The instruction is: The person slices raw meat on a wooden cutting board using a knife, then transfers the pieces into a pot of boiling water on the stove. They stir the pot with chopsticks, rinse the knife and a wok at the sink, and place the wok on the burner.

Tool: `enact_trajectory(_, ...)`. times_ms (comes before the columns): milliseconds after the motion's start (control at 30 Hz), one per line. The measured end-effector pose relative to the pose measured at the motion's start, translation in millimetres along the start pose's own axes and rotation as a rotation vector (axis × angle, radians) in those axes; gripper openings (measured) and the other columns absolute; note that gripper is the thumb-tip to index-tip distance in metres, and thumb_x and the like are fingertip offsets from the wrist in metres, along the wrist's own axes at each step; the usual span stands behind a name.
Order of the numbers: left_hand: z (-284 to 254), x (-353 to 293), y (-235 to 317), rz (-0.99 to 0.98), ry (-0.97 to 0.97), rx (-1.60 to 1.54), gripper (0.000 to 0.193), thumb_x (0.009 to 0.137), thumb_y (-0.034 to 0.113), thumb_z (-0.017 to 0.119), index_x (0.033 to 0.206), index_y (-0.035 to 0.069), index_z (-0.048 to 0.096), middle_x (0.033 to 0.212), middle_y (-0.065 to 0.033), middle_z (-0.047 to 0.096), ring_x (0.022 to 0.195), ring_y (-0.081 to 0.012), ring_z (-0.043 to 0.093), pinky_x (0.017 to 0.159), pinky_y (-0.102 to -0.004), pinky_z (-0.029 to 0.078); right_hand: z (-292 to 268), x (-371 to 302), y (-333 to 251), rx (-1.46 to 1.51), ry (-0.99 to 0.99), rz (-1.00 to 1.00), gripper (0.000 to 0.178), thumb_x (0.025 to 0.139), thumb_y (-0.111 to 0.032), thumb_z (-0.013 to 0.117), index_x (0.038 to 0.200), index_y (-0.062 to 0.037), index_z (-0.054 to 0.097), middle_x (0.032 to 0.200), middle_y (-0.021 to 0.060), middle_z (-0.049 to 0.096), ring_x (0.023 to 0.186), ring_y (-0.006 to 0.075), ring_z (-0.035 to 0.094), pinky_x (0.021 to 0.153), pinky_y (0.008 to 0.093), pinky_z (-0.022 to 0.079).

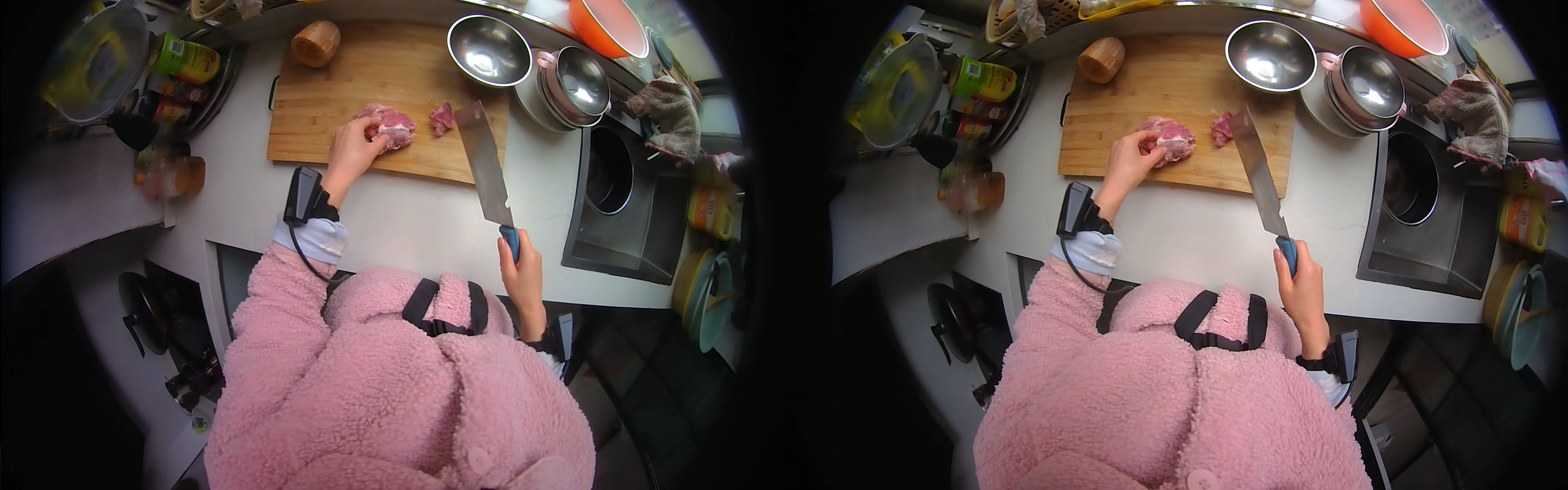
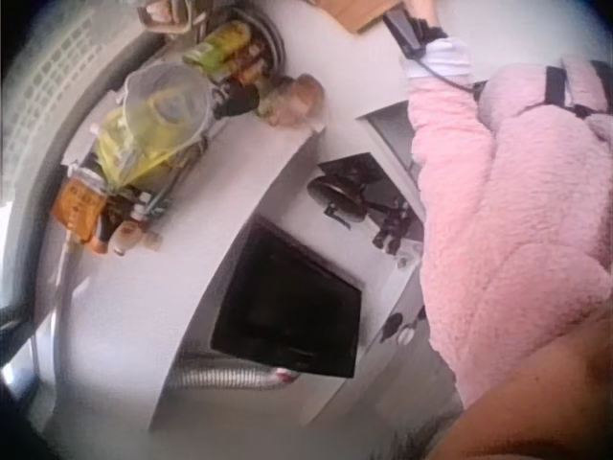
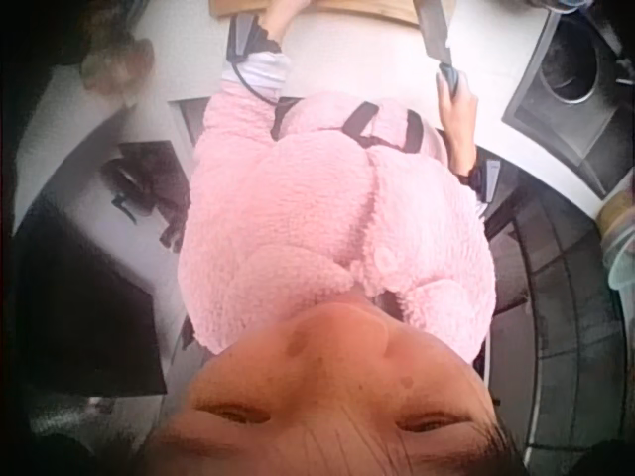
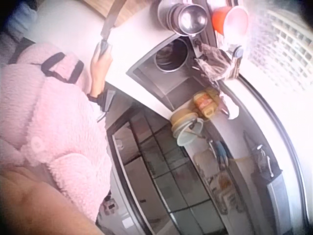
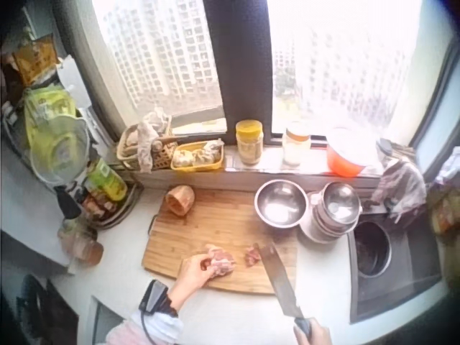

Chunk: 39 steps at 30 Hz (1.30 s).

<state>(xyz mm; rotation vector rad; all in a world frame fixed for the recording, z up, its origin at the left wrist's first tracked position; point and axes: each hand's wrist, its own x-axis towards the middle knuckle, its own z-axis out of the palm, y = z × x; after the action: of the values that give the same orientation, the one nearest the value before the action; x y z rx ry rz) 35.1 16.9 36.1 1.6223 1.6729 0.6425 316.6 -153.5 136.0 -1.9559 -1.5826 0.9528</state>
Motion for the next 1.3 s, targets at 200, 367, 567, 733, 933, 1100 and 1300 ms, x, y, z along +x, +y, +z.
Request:
enact_trajectory(200,14.2,-19.6,-5.3,0.381,0.236,0.39,0.057,0.062,0.018,0.076,0.114,0.009,0.056,0.121,-0.0093,0.048,0.109,-0.0296,0.046,0.089,-0.0394,0.041,23.1,-20.4,-8.7,-0.014,0.032,0.026,0.017,0.09,-0.017,0.056,0.09,-0.0006,0.051,0.057,0.0151,0.05,0.047,0.0287,0.051,0.047,0.0354,0.038)
enact_trajectory(367,14.0,11.6,-10.5,0.425,0.224,0.181,0.051,0.06,0.009,0.072,0.109,0.006,0.056,0.107,-0.0117,0.055,0.106,-0.0327,0.047,0.089,-0.0416,0.042,35.5,-35.6,-13.3,-0.005,0.082,0.008,0.017,0.09,-0.016,0.056,0.089,-0.0006,0.051,0.057,0.0135,0.05,0.048,0.0261,0.051,0.046,0.0344,0.037)
enact_trajectory(567,-28.6,31.8,-29.9,0.017,0.061,-0.759,0.03,0.077,0.012,0.066,0.102,-0.001,0.056,0.09,-0.005,0.062,0.08,-0.0137,0.061,0.068,-0.0254,0.049,43.9,-44.5,-18.4,0.018,0.107,0.027,0.016,0.089,-0.015,0.056,0.089,0.0,0.051,0.059,0.0167,0.052,0.05,0.0313,0.054,0.047,0.0359,0.039)
enact_trajectory(733,-44.0,22.3,-45.7,-0.26,-0.254,-1.417,0.024,0.083,0.017,0.06,0.103,0.004,0.057,0.09,-0.0045,0.061,0.082,-0.0147,0.06,0.071,-0.0302,0.052,46.7,-43.8,-24.9,0.025,0.107,0.035,0.016,0.089,-0.016,0.056,0.089,-0.0001,0.051,0.058,0.0159,0.052,0.049,0.0298,0.054,0.046,0.0347,0.038)
enact_trajectory(933,-39.2,17.6,-45.7,-0.23,-0.454,-1.53,0.032,0.085,0.025,0.054,0.109,0.004,0.056,0.102,-0.0084,0.062,0.092,-0.021,0.06,0.079,-0.0389,0.053,49.9,-46.1,-32.1,0.008,0.088,0.037,0.017,0.089,-0.016,0.056,0.09,-0.0001,0.051,0.058,0.0159,0.052,0.049,0.0298,0.054,0.046,0.0346,0.038)
enact_trajectory(1100,-33.6,17.2,-40.8,-0.227,-0.45,-1.509,0.041,0.086,0.029,0.05,0.119,0.006,0.051,0.115,-0.0078,0.058,0.102,-0.023,0.058,0.087,-0.0376,0.05,52.6,-50.6,-32.3,0.042,0.132,0.042,0.016,0.089,-0.015,0.055,0.086,-0.0003,0.049,0.056,0.0138,0.048,0.047,0.0246,0.048,0.046,0.0342,0.036)
enact_trajectory(1300,-25.7,19.8,-32.4,-0.273,-0.501,-1.524,0.042,0.087,0.032,0.049,0.12,0.007,0.051,0.116,-0.0076,0.058,0.103,-0.022,0.057,0.086,-0.0366,0.05,53.6,-54.6,-30.7,0.059,0.149,0.051,0.017,0.089,-0.015,0.055,0.087,0.0,0.049,0.058,0.0152,0.049,0.048,0.0259,0.049,0.048,0.0345,0.037)
